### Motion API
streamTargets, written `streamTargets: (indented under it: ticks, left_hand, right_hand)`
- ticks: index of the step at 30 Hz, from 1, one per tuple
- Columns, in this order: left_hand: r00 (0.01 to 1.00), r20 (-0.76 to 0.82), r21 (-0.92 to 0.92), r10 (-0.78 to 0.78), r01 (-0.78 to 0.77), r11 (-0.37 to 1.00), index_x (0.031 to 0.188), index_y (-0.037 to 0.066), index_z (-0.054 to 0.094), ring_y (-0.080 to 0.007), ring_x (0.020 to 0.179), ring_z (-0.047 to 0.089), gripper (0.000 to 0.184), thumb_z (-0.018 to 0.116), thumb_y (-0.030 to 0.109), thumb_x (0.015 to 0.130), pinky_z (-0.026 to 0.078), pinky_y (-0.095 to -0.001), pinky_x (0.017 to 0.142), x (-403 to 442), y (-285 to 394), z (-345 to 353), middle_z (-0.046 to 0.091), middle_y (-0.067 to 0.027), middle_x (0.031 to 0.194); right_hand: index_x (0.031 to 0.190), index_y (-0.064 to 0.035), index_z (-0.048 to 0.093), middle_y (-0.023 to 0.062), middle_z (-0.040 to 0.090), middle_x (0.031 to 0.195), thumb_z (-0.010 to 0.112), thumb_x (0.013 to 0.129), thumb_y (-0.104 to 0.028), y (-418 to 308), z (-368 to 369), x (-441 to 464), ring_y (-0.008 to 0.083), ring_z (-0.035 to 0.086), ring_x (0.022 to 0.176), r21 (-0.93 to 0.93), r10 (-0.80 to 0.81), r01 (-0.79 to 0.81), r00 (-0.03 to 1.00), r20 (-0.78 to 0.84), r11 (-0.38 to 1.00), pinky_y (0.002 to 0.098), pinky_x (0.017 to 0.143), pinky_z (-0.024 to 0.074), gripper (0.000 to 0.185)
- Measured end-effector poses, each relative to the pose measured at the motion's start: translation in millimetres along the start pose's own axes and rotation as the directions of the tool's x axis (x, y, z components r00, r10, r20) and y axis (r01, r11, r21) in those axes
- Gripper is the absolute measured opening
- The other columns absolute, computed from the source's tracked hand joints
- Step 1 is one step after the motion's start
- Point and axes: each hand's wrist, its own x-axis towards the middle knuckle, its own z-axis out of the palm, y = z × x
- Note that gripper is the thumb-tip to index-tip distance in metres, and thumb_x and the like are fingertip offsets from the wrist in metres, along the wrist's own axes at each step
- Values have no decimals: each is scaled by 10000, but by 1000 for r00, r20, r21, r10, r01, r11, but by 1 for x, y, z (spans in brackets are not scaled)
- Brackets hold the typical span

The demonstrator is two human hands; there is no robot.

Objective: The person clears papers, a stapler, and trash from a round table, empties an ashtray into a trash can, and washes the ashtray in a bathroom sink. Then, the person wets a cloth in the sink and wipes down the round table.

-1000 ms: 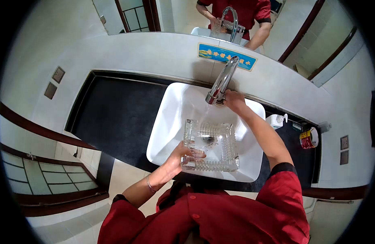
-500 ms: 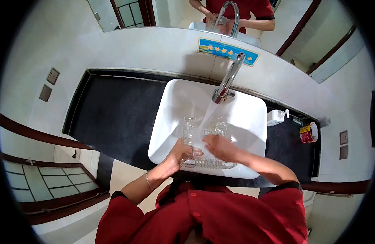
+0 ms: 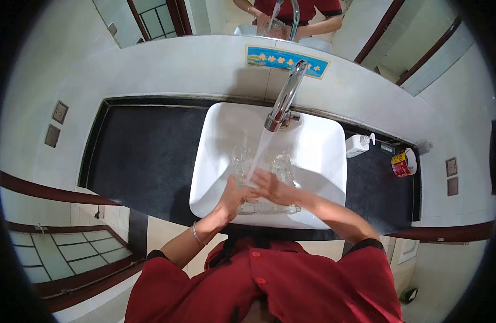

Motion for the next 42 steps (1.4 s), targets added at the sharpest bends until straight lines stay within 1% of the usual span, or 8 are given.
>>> streamTargets:
  ticks: [9,13,19,27,30,32,35,42]
  left_hand:
    - [990,127,-24,-64,68,997,1109,1,252,-245,791,568,487,536,120,732,472,-338,678,8,-24,-11,508,-157,901]
    - [983,158,-35,-91,98,995,1105,-12,272,-261,808,572,477,526,95,716,480,-345,686,-4,-10,-5,517,-153,885]
    - [980,155,2,-128,129,992,1154,-33,294,-283,854,583,503,464,95,698,482,-374,736,-8,-6,-12,537,-212,952]
    - [966,179,-112,-186,207,972,1136,-56,300,-267,795,587,429,466,55,756,475,-367,726,3,-13,-22,538,-199,945]
    - [981,129,325,-146,97,941,1118,-54,342,-266,810,579,399,462,64,757,459,-389,746,7,6,-22,535,-193,971]
    - [809,278,918,517,-383,106,1002,-43,470,-310,891,536,296,469,148,776,347,-456,883,8,0,-22,532,-206,988]
    - [833,553,801,22,-524,-290,1024,-33,497,-315,1003,472,372,468,260,797,248,-449,957,-1,-2,-11,504,-222,1038]
    - [902,405,882,147,-344,-322,1162,24,421,-317,1066,438,449,454,305,814,282,-466,918,37,-34,26,431,-205,1168]
  right_hand:
    - [1036,-29,464,171,457,1025,533,758,-190,-6,2,32,338,445,975,303,25,28,986,-168,953,421,861,335,329]
    - [927,-47,488,167,515,869,556,762,-337,23,-9,44,294,528,821,-238,-78,-13,926,-369,971,393,661,416,340]
    - [947,-23,485,139,552,669,541,803,-314,34,-25,2,279,568,626,-4,393,-394,918,49,919,370,554,437,328]
    - [1276,-104,192,184,533,943,467,733,-6,-7,-3,-53,303,579,767,862,541,-182,712,447,-474,380,671,501,616]
    - [1267,-70,168,215,531,881,412,701,61,-30,-26,-47,289,579,737,879,644,-225,608,464,-421,365,608,512,631]
    - [1259,-57,149,216,530,851,389,697,78,-30,-27,-47,286,579,704,876,673,-265,563,480,-403,361,581,512,626]
    - [1190,-5,233,209,524,817,369,665,74,-34,-23,-47,285,586,674,944,738,-262,594,321,-199,363,555,517,548]
    - [1093,31,335,145,529,692,392,650,102,-28,-9,-33,227,562,584,948,718,-193,619,318,-253,307,447,459,453]
